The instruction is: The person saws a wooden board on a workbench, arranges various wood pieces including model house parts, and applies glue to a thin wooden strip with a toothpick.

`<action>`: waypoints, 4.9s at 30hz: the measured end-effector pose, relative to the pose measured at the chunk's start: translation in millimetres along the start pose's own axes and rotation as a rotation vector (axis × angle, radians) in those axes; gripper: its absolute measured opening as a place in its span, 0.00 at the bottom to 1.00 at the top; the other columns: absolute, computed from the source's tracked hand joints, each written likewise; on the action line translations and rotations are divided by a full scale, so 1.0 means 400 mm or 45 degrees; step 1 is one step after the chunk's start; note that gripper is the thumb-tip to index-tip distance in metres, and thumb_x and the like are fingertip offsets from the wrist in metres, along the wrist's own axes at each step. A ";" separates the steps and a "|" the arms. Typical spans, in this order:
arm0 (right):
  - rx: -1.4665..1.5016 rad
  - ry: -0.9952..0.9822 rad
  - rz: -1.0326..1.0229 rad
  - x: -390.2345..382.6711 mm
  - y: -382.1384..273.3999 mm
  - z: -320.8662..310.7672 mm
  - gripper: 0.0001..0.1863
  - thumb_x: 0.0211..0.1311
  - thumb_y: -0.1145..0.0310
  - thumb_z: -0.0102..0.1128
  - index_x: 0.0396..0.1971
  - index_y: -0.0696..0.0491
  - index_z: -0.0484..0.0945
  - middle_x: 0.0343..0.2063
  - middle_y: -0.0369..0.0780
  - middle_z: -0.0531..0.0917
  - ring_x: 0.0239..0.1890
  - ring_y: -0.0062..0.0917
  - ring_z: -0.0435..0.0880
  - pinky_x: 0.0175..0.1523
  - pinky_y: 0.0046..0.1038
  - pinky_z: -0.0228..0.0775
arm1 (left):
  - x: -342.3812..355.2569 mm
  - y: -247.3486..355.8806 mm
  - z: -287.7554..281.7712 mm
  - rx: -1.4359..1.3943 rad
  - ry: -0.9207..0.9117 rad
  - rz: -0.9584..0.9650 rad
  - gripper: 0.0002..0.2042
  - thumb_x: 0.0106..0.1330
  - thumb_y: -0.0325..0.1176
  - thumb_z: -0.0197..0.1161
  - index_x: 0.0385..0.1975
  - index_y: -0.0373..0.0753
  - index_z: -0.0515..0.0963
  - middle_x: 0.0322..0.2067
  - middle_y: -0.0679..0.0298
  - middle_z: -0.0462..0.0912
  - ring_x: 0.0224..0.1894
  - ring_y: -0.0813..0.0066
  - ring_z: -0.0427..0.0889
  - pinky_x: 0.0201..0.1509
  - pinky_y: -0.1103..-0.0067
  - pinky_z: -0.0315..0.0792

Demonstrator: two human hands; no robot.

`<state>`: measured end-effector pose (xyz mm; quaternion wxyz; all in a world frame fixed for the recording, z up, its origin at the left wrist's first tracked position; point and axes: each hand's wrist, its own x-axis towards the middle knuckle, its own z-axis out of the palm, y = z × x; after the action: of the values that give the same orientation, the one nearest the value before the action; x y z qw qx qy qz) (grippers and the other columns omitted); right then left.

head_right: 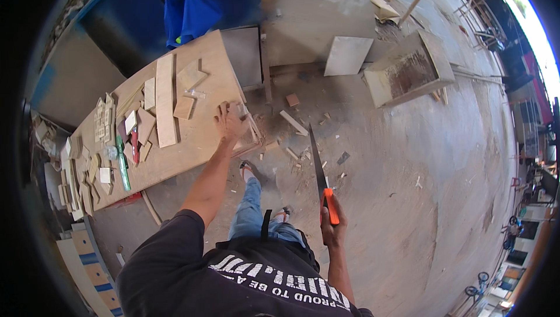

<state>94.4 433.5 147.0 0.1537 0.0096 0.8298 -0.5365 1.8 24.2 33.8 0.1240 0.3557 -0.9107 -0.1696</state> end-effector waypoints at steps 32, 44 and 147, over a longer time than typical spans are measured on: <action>0.101 0.414 -0.065 0.841 0.907 0.294 0.26 0.68 0.70 0.57 0.63 0.64 0.69 0.55 0.48 0.79 0.55 0.29 0.78 0.61 0.31 0.68 | 0.032 -0.094 1.595 -0.053 -0.674 -0.075 0.43 0.46 0.45 0.76 0.66 0.53 0.65 0.61 0.46 0.65 0.63 0.44 0.68 0.64 0.57 0.68; 0.451 0.449 -0.012 0.986 1.181 0.326 0.25 0.71 0.72 0.56 0.66 0.58 0.65 0.20 0.31 0.72 0.14 0.10 0.63 0.19 0.17 0.55 | 0.196 -0.239 1.925 0.912 -0.653 1.186 0.53 0.41 0.49 0.81 0.71 0.52 0.58 0.67 0.65 0.62 0.70 0.60 0.62 0.68 0.50 0.62; -0.944 -1.180 -1.352 0.525 -0.293 0.918 0.52 0.39 0.58 0.80 0.67 0.49 0.62 0.63 0.44 0.70 0.68 0.40 0.63 0.71 0.44 0.53 | -0.198 -0.345 -0.080 -1.459 0.295 -0.701 0.23 0.63 0.25 0.65 0.57 0.22 0.71 0.45 0.54 0.85 0.44 0.70 0.84 0.50 0.79 0.77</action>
<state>-36.9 24.7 56.9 0.2001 -0.6629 0.6995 -0.1765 153.1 -23.5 -0.2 0.3438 0.4698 -0.5317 -0.6151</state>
